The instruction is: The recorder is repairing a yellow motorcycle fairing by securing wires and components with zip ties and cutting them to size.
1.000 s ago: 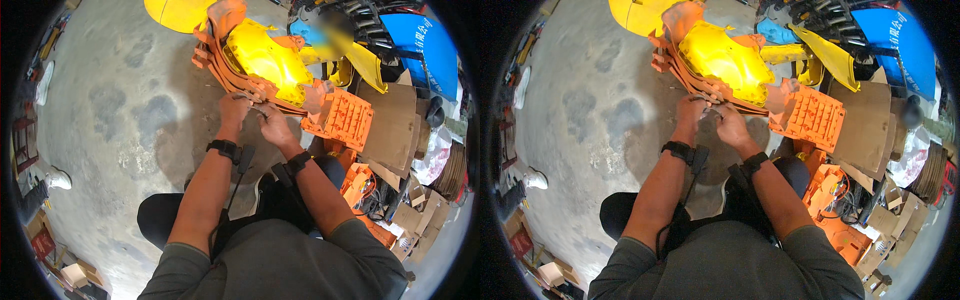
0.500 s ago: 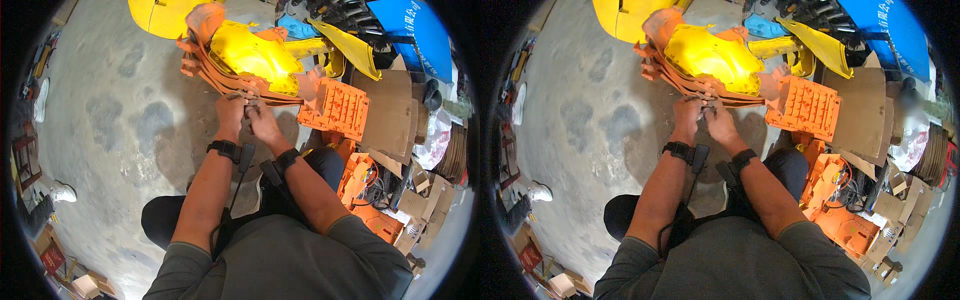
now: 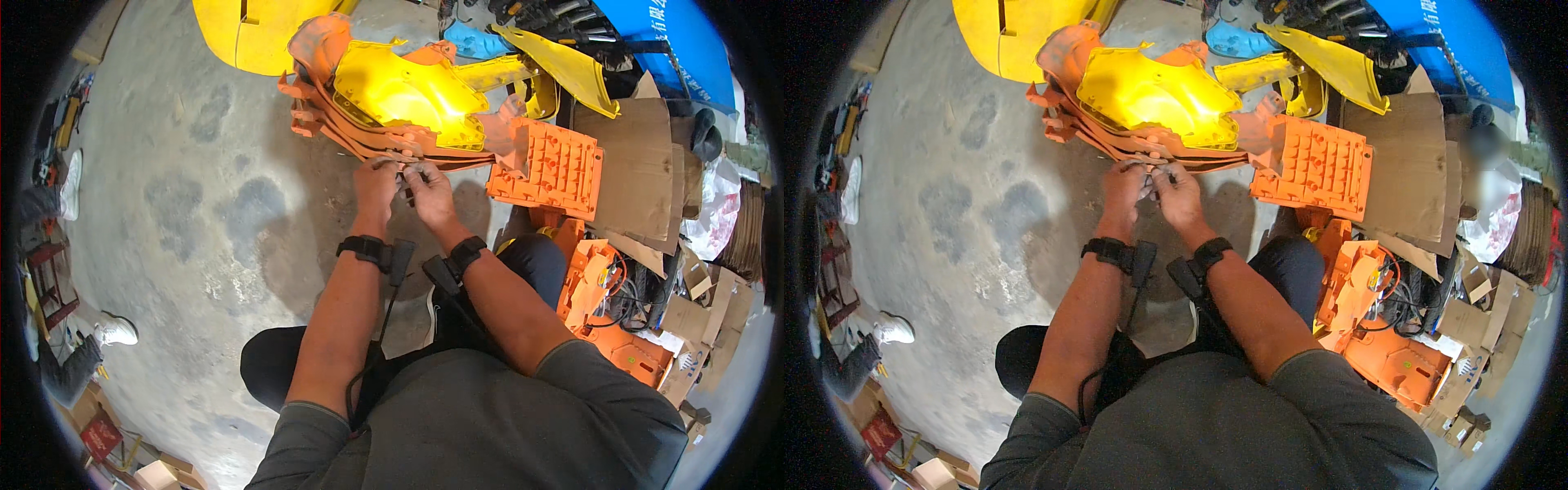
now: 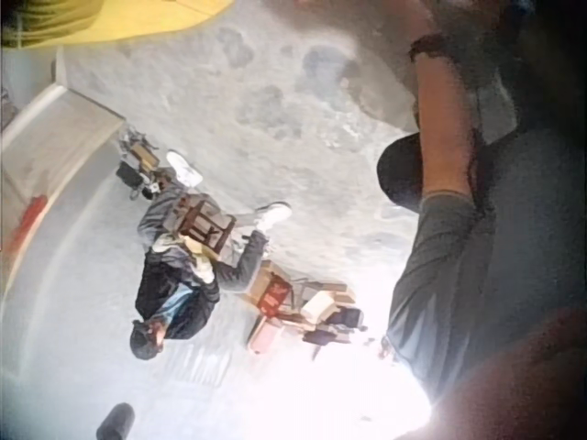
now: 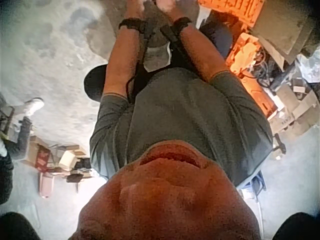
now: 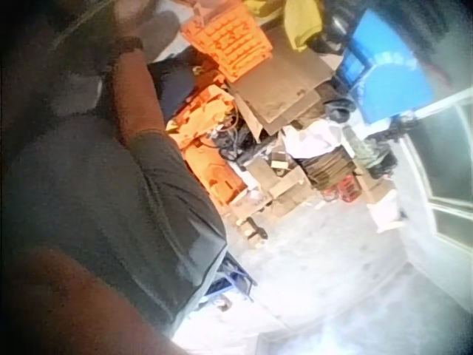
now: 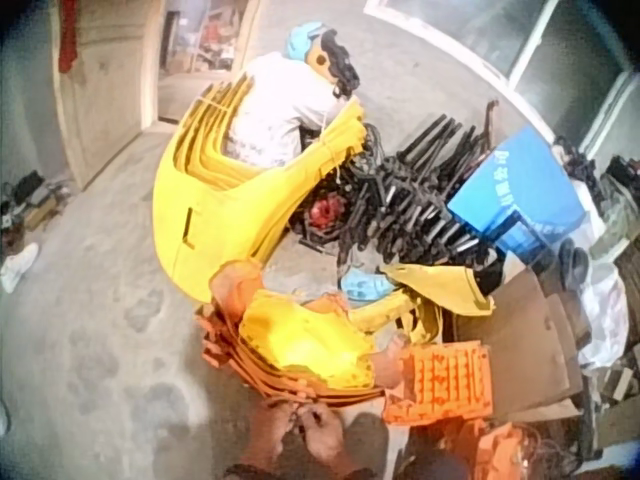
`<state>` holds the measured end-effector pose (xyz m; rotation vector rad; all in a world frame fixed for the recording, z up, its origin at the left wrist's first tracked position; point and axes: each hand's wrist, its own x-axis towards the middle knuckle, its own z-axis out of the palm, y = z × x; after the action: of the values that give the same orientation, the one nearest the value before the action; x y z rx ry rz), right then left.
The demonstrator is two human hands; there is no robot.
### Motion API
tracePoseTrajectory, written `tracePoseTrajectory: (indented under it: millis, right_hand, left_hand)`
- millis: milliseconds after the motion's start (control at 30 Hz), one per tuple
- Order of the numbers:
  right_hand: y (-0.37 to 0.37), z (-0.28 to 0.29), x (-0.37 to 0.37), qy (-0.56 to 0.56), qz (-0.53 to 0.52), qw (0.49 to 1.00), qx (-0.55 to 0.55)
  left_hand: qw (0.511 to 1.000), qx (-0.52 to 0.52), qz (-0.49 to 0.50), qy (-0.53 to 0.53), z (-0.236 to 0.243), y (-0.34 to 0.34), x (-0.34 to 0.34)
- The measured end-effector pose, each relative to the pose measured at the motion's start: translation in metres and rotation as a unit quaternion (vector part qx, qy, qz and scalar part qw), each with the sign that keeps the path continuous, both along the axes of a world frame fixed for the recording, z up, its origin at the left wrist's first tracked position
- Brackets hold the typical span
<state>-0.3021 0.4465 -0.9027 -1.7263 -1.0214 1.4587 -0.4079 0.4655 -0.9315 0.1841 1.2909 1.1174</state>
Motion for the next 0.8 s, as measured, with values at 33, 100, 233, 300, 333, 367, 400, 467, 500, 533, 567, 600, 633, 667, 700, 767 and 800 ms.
tracePoseTrajectory:
  millis: [33,100,233,300,333,367,400,467,500,533,567,600,633,667,700,767,800]
  right_hand:
    - [0.000,0.000,0.000,-0.001,0.011,1.000,-0.001]
    - [-0.008,-0.002,0.001,0.018,-0.012,1.000,0.018]
    - [-0.029,-0.010,0.008,0.091,-0.102,0.991,0.007]
    - [-0.028,-0.012,0.009,0.084,-0.100,0.991,-0.018]
    - [-0.026,-0.011,0.007,0.076,-0.097,0.991,-0.043]
    - [-0.022,-0.016,0.005,0.078,-0.099,0.991,-0.043]
    - [-0.016,-0.022,0.004,0.079,-0.097,0.991,-0.045]
    - [-0.011,-0.029,0.002,0.082,-0.097,0.991,-0.046]
    - [-0.010,-0.029,-0.003,0.070,-0.102,0.991,-0.055]
    - [-0.010,-0.027,-0.007,0.058,-0.107,0.991,-0.064]
    - [-0.010,-0.026,-0.012,0.061,-0.107,0.990,-0.064]
    - [-0.008,-0.026,-0.013,0.057,-0.108,0.990,-0.074]
    - [-0.007,-0.025,-0.013,0.053,-0.110,0.989,-0.083]
    - [-0.007,-0.033,-0.010,0.053,-0.112,0.989,-0.081]
    - [-0.007,-0.040,-0.009,0.022,-0.089,0.995,-0.046]
    - [-0.009,-0.051,-0.003,-0.009,-0.068,0.998,-0.011]
    - [-0.008,-0.041,-0.009,0.021,-0.089,0.995,-0.032]
  left_hand:
    - [1.000,0.001,-0.002,0.001,0.000,0.000,-0.001]
    - [1.000,-0.004,-0.027,-0.003,0.003,0.000,-0.004]
    - [0.997,-0.001,-0.076,0.001,0.014,0.000,-0.006]
    - [0.998,-0.028,-0.051,0.003,0.016,0.002,-0.004]
    - [0.998,-0.027,-0.053,0.004,0.016,0.002,-0.005]
    - [0.998,-0.017,-0.057,0.020,0.015,0.002,-0.006]
    - [0.997,-0.007,-0.063,0.034,0.014,0.003,-0.006]
    - [0.998,-0.013,-0.054,0.028,0.010,0.004,-0.002]
    - [0.999,-0.021,-0.039,0.023,0.007,0.003,-0.002]
    - [0.999,-0.022,-0.039,0.026,0.004,0.002,-0.004]
    - [0.998,-0.012,-0.040,0.048,0.001,0.000,-0.005]
    - [0.997,0.000,-0.044,0.068,0.001,0.001,-0.004]
    - [0.997,0.002,-0.046,0.068,0.000,0.000,-0.002]
    - [0.997,0.004,-0.045,0.062,0.000,-0.001,0.000]
    - [0.997,0.006,-0.044,0.057,0.001,-0.002,0.002]
    - [0.995,0.013,-0.054,0.078,0.002,0.000,0.007]
    - [0.993,0.018,-0.057,0.102,-0.001,-0.001,0.004]
